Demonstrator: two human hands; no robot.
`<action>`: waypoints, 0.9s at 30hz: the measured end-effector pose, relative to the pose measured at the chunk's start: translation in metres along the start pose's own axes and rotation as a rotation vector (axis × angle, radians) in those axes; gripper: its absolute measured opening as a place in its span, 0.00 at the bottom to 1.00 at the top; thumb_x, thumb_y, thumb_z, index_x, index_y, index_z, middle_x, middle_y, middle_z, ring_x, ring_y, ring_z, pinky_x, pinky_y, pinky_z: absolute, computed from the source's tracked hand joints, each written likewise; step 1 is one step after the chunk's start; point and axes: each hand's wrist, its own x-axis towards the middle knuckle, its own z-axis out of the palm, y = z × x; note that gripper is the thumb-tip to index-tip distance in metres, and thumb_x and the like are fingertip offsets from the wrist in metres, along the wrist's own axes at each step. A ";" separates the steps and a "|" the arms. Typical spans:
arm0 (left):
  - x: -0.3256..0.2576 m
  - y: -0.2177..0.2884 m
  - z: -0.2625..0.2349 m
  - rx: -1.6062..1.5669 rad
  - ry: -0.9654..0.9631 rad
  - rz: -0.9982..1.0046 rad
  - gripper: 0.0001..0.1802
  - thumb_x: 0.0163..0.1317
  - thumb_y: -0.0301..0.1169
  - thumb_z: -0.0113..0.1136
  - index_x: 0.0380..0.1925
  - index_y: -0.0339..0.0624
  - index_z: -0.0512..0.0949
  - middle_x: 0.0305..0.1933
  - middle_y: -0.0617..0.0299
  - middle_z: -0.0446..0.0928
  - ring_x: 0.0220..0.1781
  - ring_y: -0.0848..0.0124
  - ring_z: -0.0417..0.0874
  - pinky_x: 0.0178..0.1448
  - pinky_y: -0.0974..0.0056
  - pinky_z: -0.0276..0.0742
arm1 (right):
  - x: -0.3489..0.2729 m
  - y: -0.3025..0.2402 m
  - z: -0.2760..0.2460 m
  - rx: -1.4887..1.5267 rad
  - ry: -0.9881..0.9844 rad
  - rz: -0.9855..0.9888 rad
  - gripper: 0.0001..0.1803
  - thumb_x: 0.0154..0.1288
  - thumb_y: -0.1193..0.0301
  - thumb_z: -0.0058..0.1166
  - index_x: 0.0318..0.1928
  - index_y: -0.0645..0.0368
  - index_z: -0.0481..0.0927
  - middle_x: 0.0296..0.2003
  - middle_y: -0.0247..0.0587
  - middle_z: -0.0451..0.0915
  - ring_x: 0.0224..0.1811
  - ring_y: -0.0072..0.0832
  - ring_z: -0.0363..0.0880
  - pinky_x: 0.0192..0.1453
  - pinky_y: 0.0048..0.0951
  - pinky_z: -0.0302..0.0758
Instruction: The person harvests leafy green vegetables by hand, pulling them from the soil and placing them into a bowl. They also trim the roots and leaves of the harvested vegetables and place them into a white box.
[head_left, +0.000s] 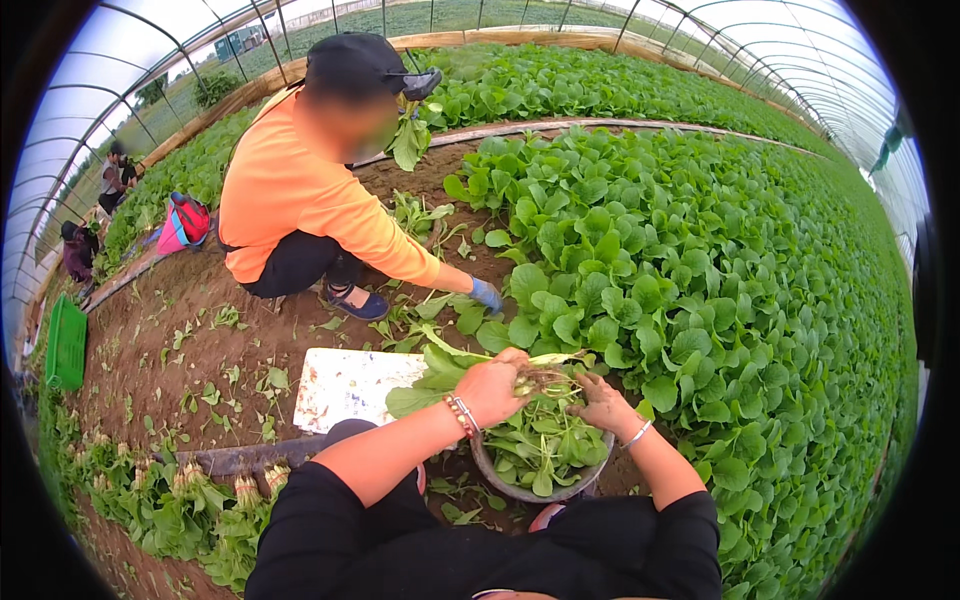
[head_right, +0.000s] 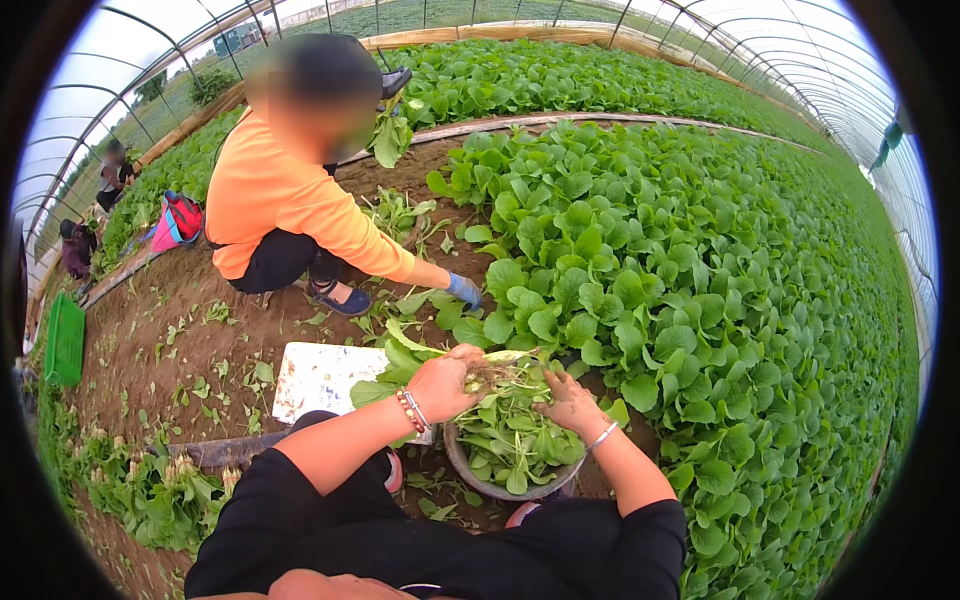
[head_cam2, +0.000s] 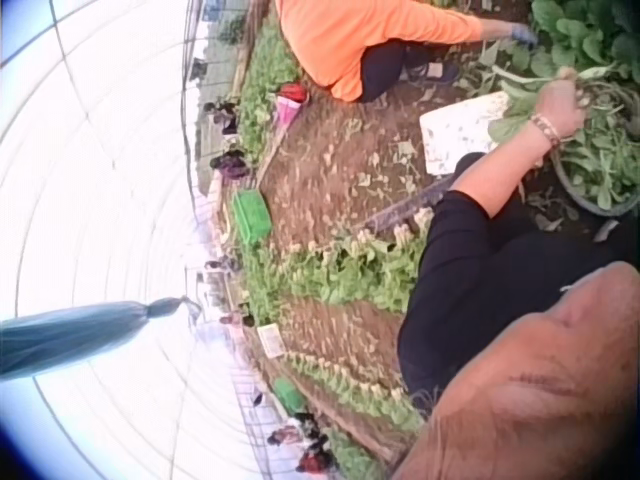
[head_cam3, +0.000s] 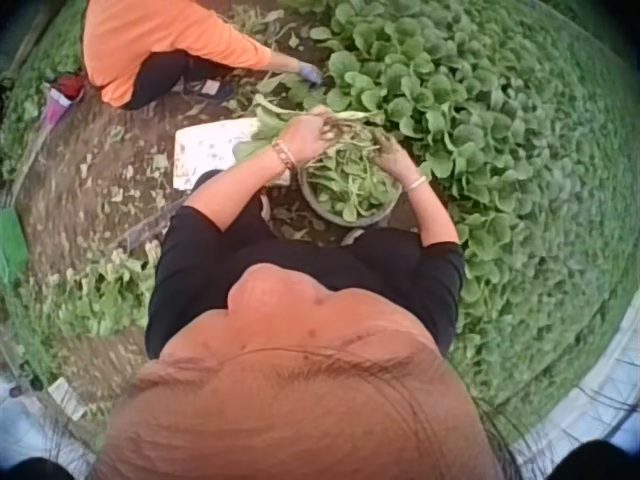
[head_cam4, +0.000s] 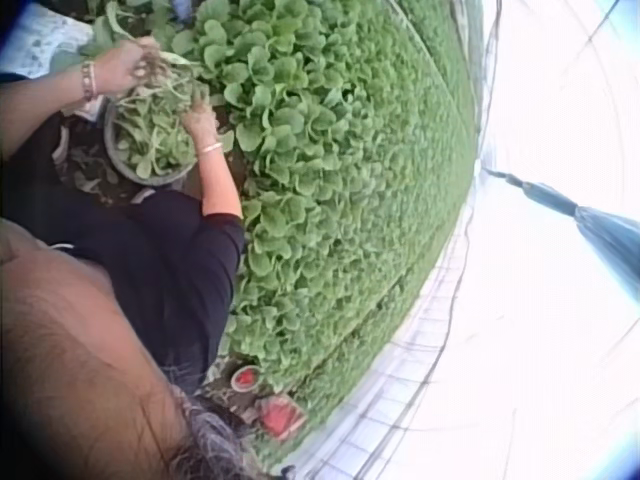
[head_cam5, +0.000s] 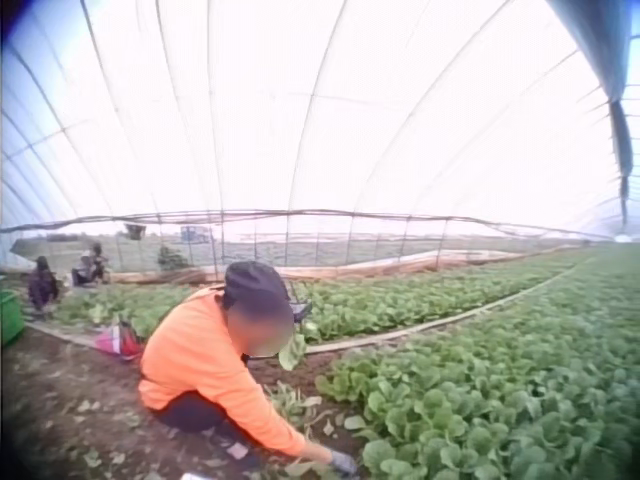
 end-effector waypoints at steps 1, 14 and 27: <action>0.001 0.002 0.001 -0.036 -0.010 -0.027 0.19 0.47 0.37 0.61 0.37 0.37 0.76 0.46 0.55 0.73 0.41 0.58 0.78 0.47 0.62 0.73 | -0.001 -0.007 -0.016 0.273 0.006 -0.035 0.31 0.59 0.63 0.52 0.62 0.53 0.60 0.54 0.48 0.65 0.49 0.35 0.70 0.52 0.33 0.68; -0.003 0.005 0.018 -0.295 -0.077 -0.021 0.25 0.48 0.35 0.63 0.45 0.35 0.73 0.50 0.54 0.72 0.47 0.64 0.77 0.52 0.65 0.71 | -0.015 -0.062 -0.078 0.851 0.362 -0.321 0.09 0.60 0.72 0.51 0.41 0.59 0.77 0.36 0.39 0.75 0.38 0.28 0.75 0.42 0.26 0.72; -0.006 0.004 0.020 -0.272 -0.060 0.158 0.32 0.49 0.33 0.62 0.57 0.43 0.66 0.55 0.55 0.68 0.58 0.61 0.66 0.63 0.62 0.62 | -0.021 -0.080 -0.073 0.544 0.481 -0.463 0.14 0.52 0.79 0.54 0.41 0.55 0.75 0.35 0.43 0.75 0.32 0.40 0.76 0.34 0.32 0.74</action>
